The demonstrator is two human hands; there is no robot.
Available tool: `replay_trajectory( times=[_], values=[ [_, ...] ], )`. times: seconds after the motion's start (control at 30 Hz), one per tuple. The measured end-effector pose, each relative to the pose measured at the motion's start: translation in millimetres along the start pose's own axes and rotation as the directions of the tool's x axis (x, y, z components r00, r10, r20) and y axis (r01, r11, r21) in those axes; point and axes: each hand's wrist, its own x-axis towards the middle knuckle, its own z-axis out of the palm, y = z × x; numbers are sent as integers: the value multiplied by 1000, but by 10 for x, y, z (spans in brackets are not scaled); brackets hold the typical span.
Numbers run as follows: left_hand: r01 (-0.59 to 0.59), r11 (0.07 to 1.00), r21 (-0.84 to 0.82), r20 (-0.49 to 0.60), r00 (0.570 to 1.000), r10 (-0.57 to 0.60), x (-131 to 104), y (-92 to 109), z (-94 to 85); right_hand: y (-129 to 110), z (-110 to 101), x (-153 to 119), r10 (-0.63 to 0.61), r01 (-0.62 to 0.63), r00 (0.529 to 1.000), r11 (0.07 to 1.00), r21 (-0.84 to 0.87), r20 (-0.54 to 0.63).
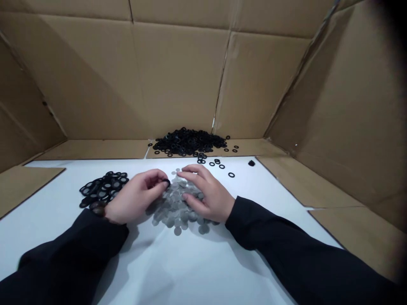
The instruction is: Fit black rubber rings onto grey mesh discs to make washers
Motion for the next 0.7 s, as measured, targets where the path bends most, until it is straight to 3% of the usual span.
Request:
replay_trajectory(
  times=[0.13,0.23,0.27,0.33,0.37,0.43,0.57,0.7],
  values=[
    [53,933,355,-310,949,64,55,-65,-250,353,-144,-21,156,-176,980,971,-163,-127],
    [151,861,486,-388,920,58,28,-99,-424,676,-280,-120,320,-332,943,892,-308,-92],
    [152,827,541,-390,916,88,16,-110,-476,766,-324,-160,413,-409,908,840,-357,-70],
    [238,739,630,-445,891,92,5,-147,-572,898,-387,-229,621,-560,784,704,-437,-4],
    [262,689,676,-440,893,93,9,-175,-617,941,-399,-251,692,-604,721,650,-462,31],
    [268,603,751,-393,916,83,35,-247,-699,994,-379,-256,750,-635,658,602,-484,68],
    [301,506,808,-340,940,-17,91,-390,-801,1053,-226,-151,727,-604,676,639,-477,118],
    [346,500,794,-354,932,-82,97,-476,-846,1103,-124,-36,591,-477,785,767,-429,185]
  ],
)
